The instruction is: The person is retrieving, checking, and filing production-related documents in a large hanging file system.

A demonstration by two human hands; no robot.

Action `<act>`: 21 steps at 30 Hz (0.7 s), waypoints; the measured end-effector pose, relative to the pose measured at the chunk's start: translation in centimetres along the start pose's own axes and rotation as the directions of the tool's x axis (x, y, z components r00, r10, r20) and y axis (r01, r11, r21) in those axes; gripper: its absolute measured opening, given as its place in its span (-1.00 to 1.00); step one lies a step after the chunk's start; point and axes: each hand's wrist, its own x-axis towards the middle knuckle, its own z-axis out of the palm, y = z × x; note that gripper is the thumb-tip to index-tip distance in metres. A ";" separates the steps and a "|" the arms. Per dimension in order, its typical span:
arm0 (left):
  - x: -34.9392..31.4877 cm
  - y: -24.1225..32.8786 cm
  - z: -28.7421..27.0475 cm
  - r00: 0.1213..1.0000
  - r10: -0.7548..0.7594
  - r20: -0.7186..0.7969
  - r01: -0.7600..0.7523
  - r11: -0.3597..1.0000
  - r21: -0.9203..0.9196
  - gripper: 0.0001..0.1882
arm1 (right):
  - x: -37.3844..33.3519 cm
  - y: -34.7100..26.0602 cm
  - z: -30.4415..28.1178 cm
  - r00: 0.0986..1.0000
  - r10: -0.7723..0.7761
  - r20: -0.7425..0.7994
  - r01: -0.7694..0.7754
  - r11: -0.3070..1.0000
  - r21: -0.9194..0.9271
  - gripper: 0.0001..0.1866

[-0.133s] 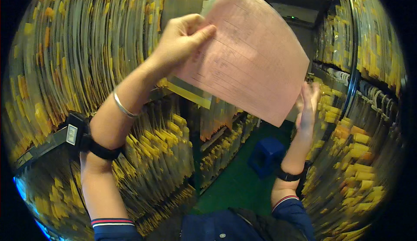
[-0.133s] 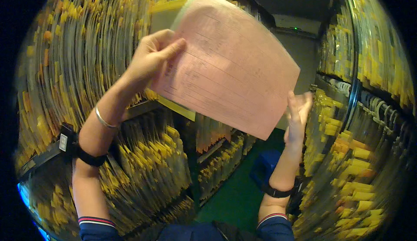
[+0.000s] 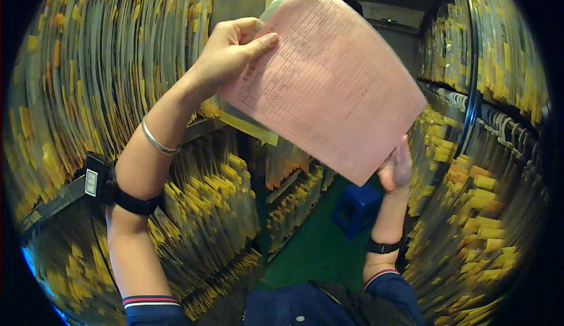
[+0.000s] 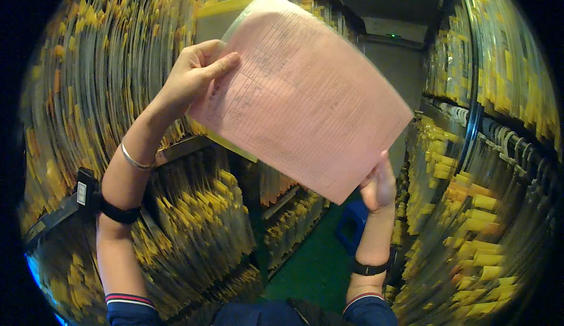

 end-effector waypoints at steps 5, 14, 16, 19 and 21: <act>-0.3 -0.3 1.2 0.997 -0.053 0.050 0.051 0.998 0.037 -0.77 | -1.5 1.1 1.8 0.998 -0.048 -0.044 0.032 0.948 -0.318 -0.61; 0.2 -1.6 2.5 0.932 0.203 -0.299 -0.078 0.921 0.381 -0.79 | -3.0 2.2 2.2 0.943 -0.280 -0.180 0.226 0.936 -0.270 -0.76; -0.5 -2.6 3.0 0.796 0.400 -0.454 -0.079 0.813 0.577 -0.83 | -3.1 2.5 2.1 0.906 -0.363 -0.217 0.290 0.907 -0.306 -0.78; -2.5 -4.3 3.8 0.802 0.477 -0.360 -0.107 0.708 0.698 -0.72 | -3.6 2.5 1.6 0.816 -0.523 -0.245 0.396 0.815 -0.422 -0.78; -3.6 -4.4 5.0 0.861 0.487 -0.144 -0.146 0.509 0.849 -0.61 | -3.9 2.2 1.9 0.786 -0.558 -0.267 0.419 0.797 -0.435 -0.79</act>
